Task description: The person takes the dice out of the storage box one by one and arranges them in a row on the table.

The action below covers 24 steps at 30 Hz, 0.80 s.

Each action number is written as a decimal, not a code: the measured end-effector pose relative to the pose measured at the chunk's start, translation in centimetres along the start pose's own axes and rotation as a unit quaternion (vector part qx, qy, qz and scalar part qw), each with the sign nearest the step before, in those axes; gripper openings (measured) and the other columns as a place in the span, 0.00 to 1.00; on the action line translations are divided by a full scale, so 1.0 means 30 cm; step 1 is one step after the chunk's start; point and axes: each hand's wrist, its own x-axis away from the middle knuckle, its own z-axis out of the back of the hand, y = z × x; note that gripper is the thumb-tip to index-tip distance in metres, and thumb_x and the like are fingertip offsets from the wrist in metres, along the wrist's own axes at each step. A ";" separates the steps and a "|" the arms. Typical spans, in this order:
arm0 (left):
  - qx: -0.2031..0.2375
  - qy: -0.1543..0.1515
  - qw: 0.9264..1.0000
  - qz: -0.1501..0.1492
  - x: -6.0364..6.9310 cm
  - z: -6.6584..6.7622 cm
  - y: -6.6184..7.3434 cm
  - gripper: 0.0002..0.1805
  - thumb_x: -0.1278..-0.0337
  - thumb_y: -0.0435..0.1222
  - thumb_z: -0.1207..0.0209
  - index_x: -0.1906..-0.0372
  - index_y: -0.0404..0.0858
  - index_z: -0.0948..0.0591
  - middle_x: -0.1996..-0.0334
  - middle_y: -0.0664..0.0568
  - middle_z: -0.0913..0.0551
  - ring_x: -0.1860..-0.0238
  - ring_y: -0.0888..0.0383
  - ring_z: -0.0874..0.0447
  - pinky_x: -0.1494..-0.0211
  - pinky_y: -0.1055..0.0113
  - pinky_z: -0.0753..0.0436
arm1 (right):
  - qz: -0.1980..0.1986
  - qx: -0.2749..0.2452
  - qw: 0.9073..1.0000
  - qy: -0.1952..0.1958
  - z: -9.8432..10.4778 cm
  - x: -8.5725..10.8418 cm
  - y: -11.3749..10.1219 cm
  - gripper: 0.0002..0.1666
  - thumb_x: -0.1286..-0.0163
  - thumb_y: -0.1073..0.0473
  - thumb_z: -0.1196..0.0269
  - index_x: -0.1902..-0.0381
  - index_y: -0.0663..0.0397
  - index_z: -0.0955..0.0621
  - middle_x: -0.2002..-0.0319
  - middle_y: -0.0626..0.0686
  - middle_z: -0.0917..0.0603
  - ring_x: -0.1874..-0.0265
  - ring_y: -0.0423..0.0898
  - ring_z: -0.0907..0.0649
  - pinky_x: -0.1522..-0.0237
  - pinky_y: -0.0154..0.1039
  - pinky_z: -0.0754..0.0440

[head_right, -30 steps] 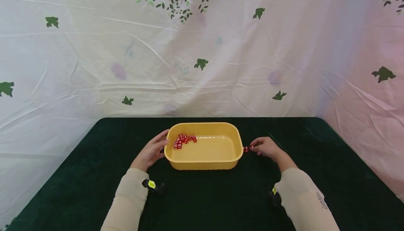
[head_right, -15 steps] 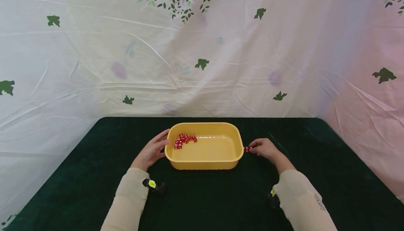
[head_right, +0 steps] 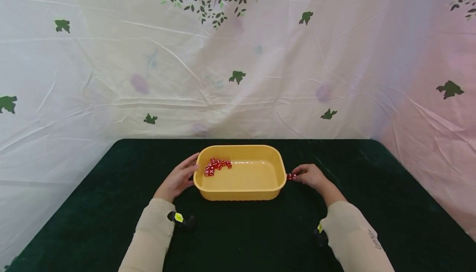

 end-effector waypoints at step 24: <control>-0.003 -0.001 1.000 0.004 0.003 0.001 0.006 0.28 0.47 0.37 0.45 0.40 0.48 0.37 0.41 0.50 0.37 0.44 0.50 0.40 0.48 0.46 0.37 | -0.045 0.008 0.999 -0.014 0.079 0.012 -0.055 0.24 0.38 0.58 0.46 0.48 0.67 0.33 0.57 0.62 0.28 0.65 0.51 0.26 0.59 0.50 0.28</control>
